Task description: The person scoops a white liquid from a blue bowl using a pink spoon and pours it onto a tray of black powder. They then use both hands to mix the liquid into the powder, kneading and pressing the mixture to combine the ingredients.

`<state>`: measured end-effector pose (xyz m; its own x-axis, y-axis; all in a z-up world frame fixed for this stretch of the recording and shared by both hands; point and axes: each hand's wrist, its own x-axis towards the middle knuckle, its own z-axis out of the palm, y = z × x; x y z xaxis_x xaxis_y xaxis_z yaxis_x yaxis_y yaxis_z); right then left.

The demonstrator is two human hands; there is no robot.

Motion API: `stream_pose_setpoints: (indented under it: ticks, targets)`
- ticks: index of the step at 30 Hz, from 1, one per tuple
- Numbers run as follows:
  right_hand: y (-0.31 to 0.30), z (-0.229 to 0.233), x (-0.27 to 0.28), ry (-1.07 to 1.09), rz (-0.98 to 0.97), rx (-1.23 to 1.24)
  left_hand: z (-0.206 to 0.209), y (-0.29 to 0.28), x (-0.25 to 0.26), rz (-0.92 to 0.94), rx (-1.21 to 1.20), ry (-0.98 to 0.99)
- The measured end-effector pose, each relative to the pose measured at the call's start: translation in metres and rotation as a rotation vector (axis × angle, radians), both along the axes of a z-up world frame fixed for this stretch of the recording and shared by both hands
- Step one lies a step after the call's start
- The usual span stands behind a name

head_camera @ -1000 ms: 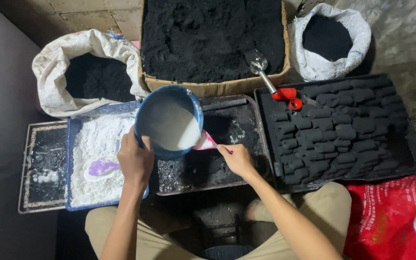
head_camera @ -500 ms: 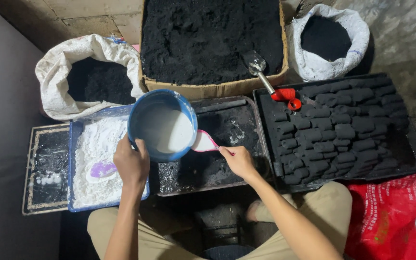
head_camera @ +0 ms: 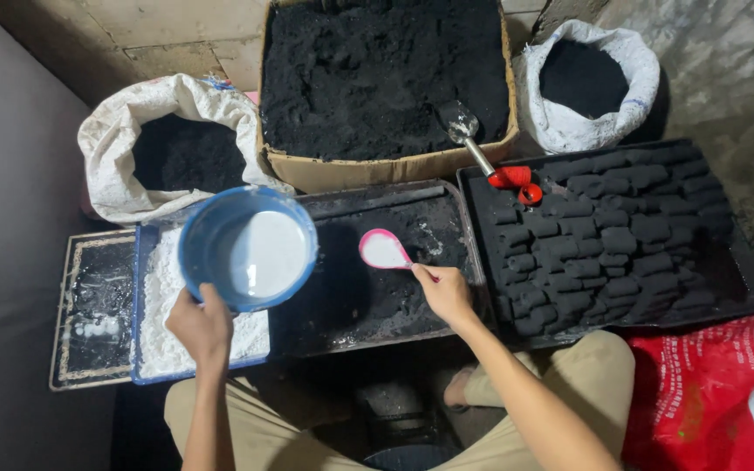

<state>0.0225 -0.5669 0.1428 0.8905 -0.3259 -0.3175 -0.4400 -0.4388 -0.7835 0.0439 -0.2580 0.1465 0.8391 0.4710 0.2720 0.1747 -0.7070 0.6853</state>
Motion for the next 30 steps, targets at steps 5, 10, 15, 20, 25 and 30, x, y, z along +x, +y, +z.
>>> stream_pose_setpoints:
  ticks: [5, 10, 15, 20, 25, 30]
  targets:
    - [-0.009, -0.021, 0.008, -0.088, -0.078, -0.088, 0.001, 0.037, -0.018, 0.15, 0.091, 0.036]
    - [-0.003, 0.008, 0.009, 0.053, -0.033, -0.204, -0.008, 0.088, -0.032, 0.326, -0.145, 0.128]
    - [-0.004, -0.005, 0.007, -0.053, 0.004, -0.417, -0.034, 0.136, -0.038, 0.445, -0.074, 0.091]
    - [-0.006, -0.023, 0.0, -0.575, 0.132, -0.648, -0.048, 0.163, -0.04, 0.528, -0.312, -0.142]
    - [-0.012, -0.024, -0.001, -0.812, 0.251, -0.896, -0.07, 0.192, -0.043, 0.667, -0.151, -0.052]
    - [0.001, -0.003, 0.002, -0.925, 0.245, -0.91, -0.042, 0.17, -0.045, 0.631, -0.171, -0.057]
